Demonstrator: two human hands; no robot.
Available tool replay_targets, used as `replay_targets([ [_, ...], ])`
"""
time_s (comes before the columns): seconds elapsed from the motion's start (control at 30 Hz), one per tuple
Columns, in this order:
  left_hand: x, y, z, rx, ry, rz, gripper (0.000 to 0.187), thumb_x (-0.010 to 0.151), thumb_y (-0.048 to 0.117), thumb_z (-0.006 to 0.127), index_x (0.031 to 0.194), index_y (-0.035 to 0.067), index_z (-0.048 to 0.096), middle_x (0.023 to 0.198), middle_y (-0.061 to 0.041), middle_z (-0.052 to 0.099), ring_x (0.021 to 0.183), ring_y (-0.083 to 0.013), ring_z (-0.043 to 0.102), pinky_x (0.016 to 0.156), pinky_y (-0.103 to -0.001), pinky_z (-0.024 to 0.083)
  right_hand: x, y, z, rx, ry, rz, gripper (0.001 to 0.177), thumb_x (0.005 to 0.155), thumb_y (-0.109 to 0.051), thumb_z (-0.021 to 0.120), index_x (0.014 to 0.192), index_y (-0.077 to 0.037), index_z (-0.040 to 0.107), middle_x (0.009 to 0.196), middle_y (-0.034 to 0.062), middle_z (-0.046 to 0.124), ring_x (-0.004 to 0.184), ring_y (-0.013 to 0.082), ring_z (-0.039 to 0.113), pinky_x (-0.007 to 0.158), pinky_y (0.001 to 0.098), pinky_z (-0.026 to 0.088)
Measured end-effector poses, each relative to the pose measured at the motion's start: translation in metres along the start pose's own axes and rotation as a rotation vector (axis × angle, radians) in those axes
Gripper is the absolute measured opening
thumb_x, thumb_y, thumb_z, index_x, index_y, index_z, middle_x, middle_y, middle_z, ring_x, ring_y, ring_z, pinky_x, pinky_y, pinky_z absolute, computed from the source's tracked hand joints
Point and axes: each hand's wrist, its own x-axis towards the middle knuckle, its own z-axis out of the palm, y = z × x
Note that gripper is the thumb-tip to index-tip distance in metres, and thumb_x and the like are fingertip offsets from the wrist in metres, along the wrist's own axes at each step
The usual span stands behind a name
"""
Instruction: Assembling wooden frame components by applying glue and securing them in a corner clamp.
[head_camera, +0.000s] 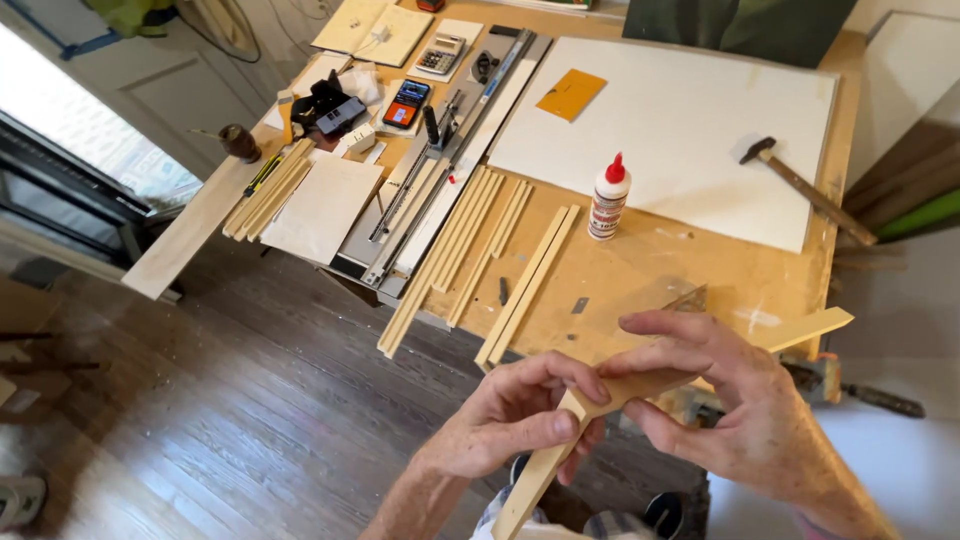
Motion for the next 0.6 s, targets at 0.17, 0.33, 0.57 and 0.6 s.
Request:
replay_targets([
  [0.17,-0.008,0.018,-0.027,0.042,-0.057,0.022,0.030,0.105,0.024,0.070,0.126,0.004,0.062,0.091,-0.010,0.063,0.072,-0.0218,0.066,0.067,-0.032,0.060,0.014,-0.020,0.028,-0.001,0.048,0.013,0.063,0.076,-0.005,0.078,0.136,-0.015,0.059,0.105,0.0003,0.090,0.093,0.0101,0.087,0.086,0.0269,0.070],
  [0.33,-0.009,0.025,-0.044,-0.010,-0.090,0.040,0.030,0.101,0.020,0.075,0.122,0.002,0.065,0.097,-0.013,0.067,0.077,-0.0238,0.069,0.073,-0.035,0.063,0.025,-0.038,0.040,-0.146,0.035,0.013,0.067,0.073,-0.005,0.072,0.138,-0.016,0.059,0.109,-0.0039,0.088,0.099,0.0096,0.080,0.098,0.0292,0.053],
  [0.57,-0.015,0.043,-0.059,-0.008,-0.079,-0.016,0.027,0.098,0.016,0.077,0.119,0.002,0.068,0.115,-0.011,0.066,0.080,-0.0206,0.070,0.077,-0.030,0.065,0.043,-0.052,0.069,-0.124,0.132,-0.012,0.080,0.064,-0.028,0.096,0.134,-0.017,0.060,0.097,0.0002,0.085,0.086,0.0092,0.086,0.092,0.0287,0.063],
  [0.6,-0.016,0.043,-0.061,-0.008,-0.086,-0.015,0.027,0.098,0.017,0.077,0.119,0.002,0.068,0.117,-0.010,0.066,0.081,-0.0210,0.071,0.077,-0.031,0.065,0.046,-0.052,0.071,-0.107,0.142,0.005,0.076,0.064,-0.025,0.096,0.132,-0.017,0.062,0.093,-0.0018,0.085,0.081,0.0076,0.086,0.087,0.0263,0.064],
])
